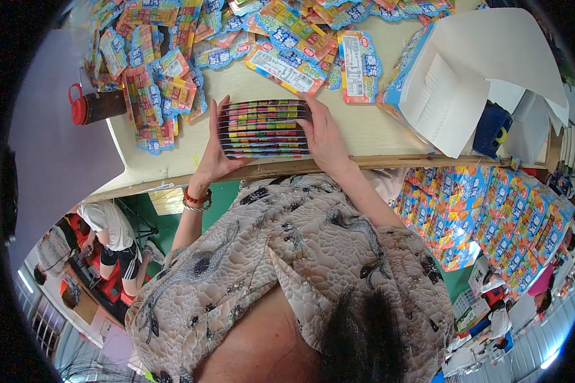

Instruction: Counting and packaging small product packets into cardboard display boxes.

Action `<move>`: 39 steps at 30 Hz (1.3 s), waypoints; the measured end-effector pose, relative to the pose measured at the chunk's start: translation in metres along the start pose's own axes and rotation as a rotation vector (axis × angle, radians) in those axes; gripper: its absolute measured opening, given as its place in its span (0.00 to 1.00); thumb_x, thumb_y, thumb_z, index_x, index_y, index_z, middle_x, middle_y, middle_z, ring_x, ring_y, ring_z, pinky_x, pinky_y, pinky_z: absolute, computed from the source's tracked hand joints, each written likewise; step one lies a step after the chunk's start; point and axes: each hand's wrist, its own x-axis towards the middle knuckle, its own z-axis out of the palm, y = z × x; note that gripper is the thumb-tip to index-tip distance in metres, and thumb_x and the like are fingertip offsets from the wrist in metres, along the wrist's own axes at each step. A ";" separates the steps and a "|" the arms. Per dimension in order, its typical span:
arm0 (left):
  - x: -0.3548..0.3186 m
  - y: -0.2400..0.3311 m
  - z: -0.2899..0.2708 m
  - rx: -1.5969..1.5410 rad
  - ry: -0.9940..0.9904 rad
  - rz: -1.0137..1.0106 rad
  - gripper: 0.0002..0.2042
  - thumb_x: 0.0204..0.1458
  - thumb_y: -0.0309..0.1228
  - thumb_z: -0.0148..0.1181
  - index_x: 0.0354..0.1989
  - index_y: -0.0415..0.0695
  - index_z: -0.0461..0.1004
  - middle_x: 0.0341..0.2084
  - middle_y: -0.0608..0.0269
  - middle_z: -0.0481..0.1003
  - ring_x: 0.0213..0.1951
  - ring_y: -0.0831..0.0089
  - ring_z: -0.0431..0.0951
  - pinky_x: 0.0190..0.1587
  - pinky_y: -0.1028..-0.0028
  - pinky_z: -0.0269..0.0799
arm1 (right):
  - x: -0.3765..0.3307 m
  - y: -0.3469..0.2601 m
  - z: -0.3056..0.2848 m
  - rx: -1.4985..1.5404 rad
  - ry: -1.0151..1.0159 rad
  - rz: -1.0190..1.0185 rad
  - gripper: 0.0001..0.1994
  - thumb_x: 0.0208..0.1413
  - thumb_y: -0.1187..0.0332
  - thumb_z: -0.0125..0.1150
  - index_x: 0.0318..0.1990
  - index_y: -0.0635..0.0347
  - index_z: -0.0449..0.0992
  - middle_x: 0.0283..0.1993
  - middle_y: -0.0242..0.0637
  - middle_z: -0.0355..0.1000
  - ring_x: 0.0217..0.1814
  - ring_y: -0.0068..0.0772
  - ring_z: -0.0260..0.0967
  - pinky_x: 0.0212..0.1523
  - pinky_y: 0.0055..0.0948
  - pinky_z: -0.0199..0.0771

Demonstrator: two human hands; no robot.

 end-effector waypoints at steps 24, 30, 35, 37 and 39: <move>0.000 0.003 -0.002 0.067 -0.037 0.031 0.70 0.31 0.29 0.80 0.70 0.48 0.18 0.72 0.47 0.32 0.69 0.59 0.49 0.68 0.63 0.52 | 0.000 0.003 0.004 -0.057 0.021 -0.037 0.22 0.64 0.73 0.46 0.64 0.65 0.55 0.59 0.50 0.64 0.56 0.49 0.67 0.56 0.37 0.69; 0.000 0.005 -0.001 0.067 -0.001 0.030 0.64 0.34 0.26 0.78 0.71 0.46 0.25 0.68 0.49 0.47 0.66 0.60 0.57 0.66 0.63 0.56 | 0.002 0.006 -0.001 0.006 -0.018 0.001 0.26 0.62 0.71 0.51 0.66 0.64 0.53 0.60 0.49 0.63 0.59 0.48 0.65 0.59 0.38 0.66; -0.001 0.008 0.000 0.090 0.012 0.018 0.57 0.36 0.25 0.77 0.69 0.45 0.35 0.60 0.51 0.59 0.61 0.63 0.62 0.64 0.64 0.60 | 0.028 -0.009 -0.043 0.382 -0.274 0.143 0.48 0.47 0.52 0.68 0.70 0.62 0.46 0.64 0.49 0.56 0.66 0.50 0.57 0.66 0.40 0.57; -0.001 0.005 0.000 0.035 0.014 -0.019 0.57 0.36 0.26 0.77 0.69 0.45 0.35 0.60 0.51 0.58 0.62 0.63 0.62 0.64 0.65 0.59 | 0.037 -0.020 -0.055 0.342 -0.405 0.137 0.56 0.40 0.46 0.72 0.71 0.60 0.43 0.66 0.50 0.53 0.69 0.51 0.53 0.68 0.41 0.54; -0.003 -0.001 -0.001 0.049 0.005 0.003 0.57 0.36 0.26 0.77 0.69 0.45 0.35 0.60 0.51 0.58 0.62 0.63 0.61 0.64 0.65 0.59 | 0.040 -0.036 -0.056 -0.143 -0.558 -0.170 0.63 0.30 0.42 0.75 0.71 0.58 0.42 0.68 0.55 0.47 0.70 0.55 0.50 0.67 0.42 0.55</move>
